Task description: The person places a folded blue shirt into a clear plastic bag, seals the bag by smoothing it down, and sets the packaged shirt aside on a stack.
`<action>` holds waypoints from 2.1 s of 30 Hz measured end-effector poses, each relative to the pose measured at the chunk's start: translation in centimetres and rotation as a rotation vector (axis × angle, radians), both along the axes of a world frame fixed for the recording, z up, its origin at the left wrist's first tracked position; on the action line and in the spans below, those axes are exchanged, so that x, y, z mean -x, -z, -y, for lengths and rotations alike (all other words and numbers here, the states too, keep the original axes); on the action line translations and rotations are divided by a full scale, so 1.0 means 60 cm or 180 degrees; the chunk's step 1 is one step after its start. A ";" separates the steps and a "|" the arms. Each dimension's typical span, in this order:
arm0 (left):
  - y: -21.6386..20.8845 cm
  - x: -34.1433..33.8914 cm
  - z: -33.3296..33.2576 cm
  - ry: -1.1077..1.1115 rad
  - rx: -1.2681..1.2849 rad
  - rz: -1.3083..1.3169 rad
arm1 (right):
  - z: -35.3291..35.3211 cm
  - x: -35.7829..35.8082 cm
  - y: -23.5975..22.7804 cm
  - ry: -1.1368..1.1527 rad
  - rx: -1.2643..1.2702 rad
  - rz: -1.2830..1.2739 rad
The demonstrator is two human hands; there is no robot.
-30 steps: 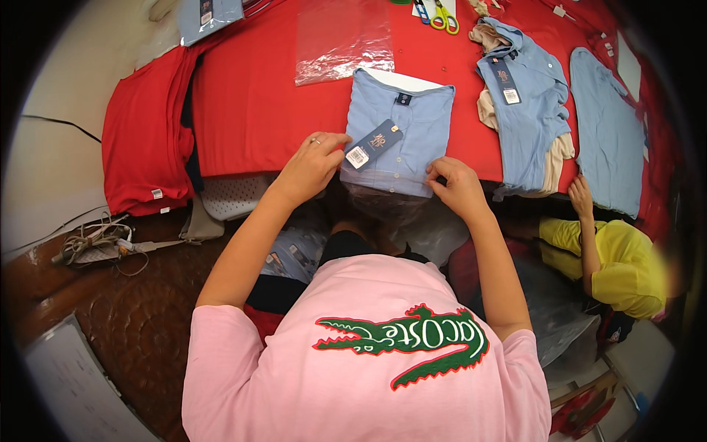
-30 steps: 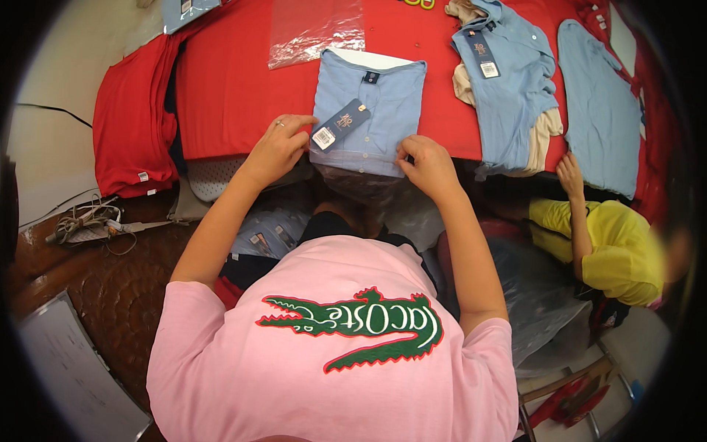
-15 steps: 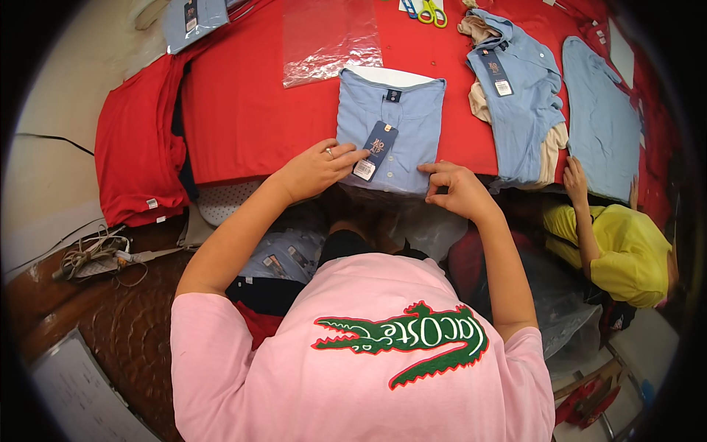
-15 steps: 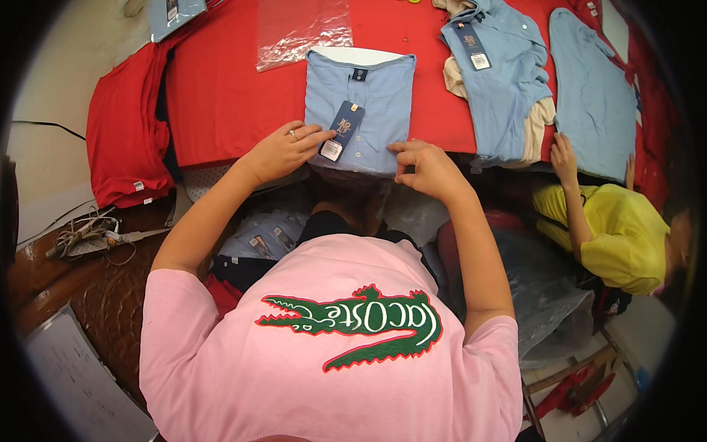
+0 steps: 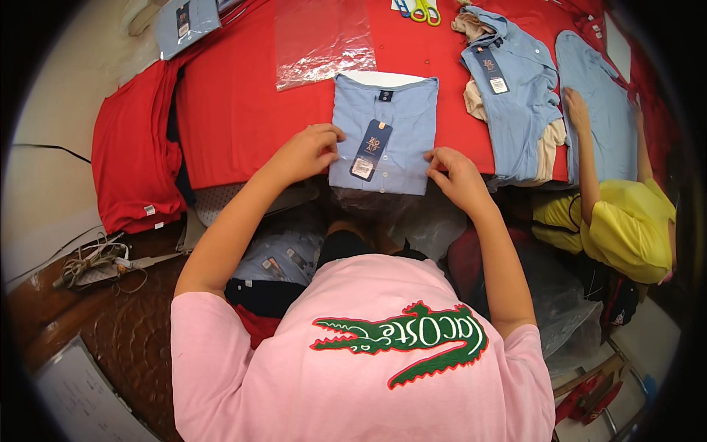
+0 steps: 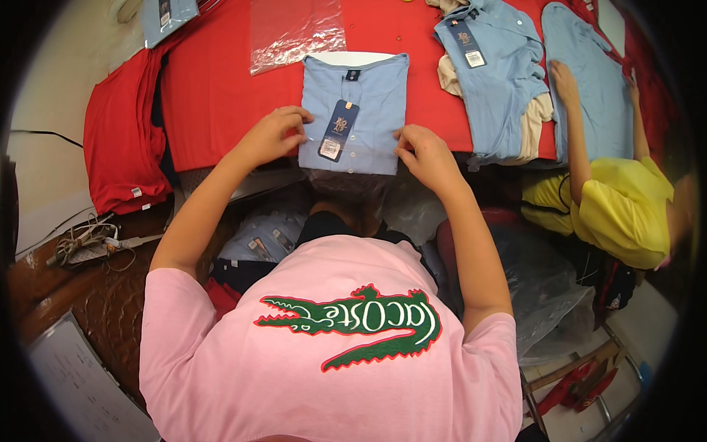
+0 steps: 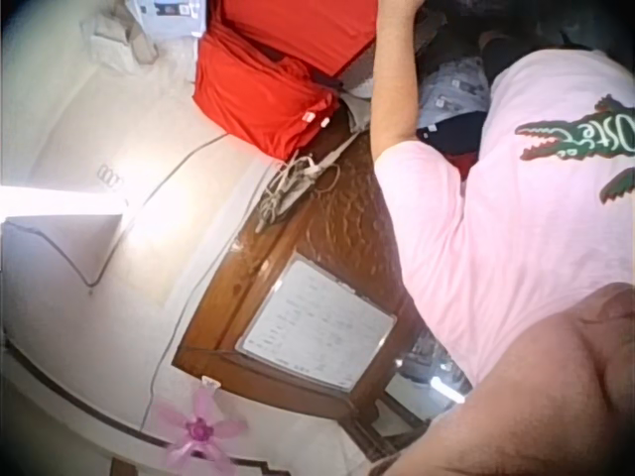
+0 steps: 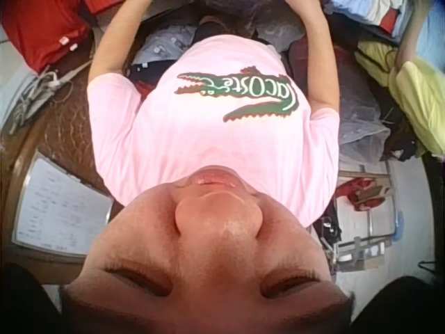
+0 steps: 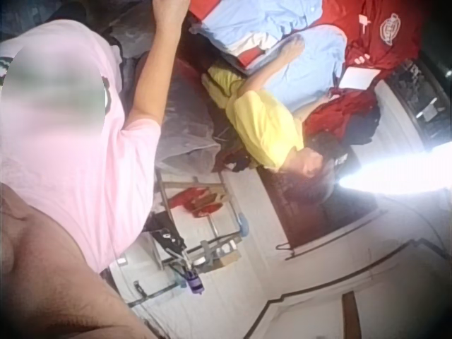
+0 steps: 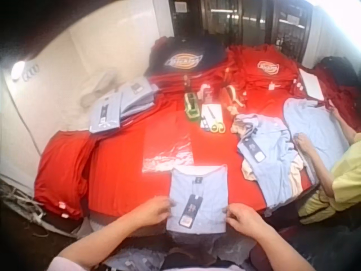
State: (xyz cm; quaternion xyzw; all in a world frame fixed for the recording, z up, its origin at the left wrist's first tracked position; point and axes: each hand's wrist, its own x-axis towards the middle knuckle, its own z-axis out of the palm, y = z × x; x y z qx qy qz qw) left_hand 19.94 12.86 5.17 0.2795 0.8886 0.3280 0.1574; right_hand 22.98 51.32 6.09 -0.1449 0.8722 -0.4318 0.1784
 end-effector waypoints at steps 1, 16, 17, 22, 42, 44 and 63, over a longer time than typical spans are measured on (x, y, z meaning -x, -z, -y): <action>-0.005 0.009 0.001 -0.0118 -0.0042 0.0246 | 0.001 0.007 0.002 0.0017 -0.0037 -0.0147; 0.006 0.085 -0.036 -0.0091 0.0723 -0.0504 | -0.003 0.120 0.037 -0.0559 -0.0565 -0.1053; 0.006 0.094 -0.040 -0.0103 0.0767 -0.0479 | -0.005 0.127 0.044 -0.0568 -0.0579 -0.1092; 0.012 0.136 -0.035 -0.0180 0.0768 -0.0253 | 0.000 0.162 0.037 -0.0469 -0.0571 -0.0925; -0.057 0.275 -0.019 -0.0035 0.0138 0.1332 | 0.007 0.307 -0.052 -0.0408 -0.0649 0.0486; -0.073 0.268 -0.003 0.0031 -0.0220 0.1684 | 0.001 0.300 -0.082 -0.0318 -0.0164 0.0678; -0.357 -0.010 0.013 -0.0651 -0.0038 -0.2333 | 0.037 0.115 -0.312 -0.0866 -0.0145 -0.2580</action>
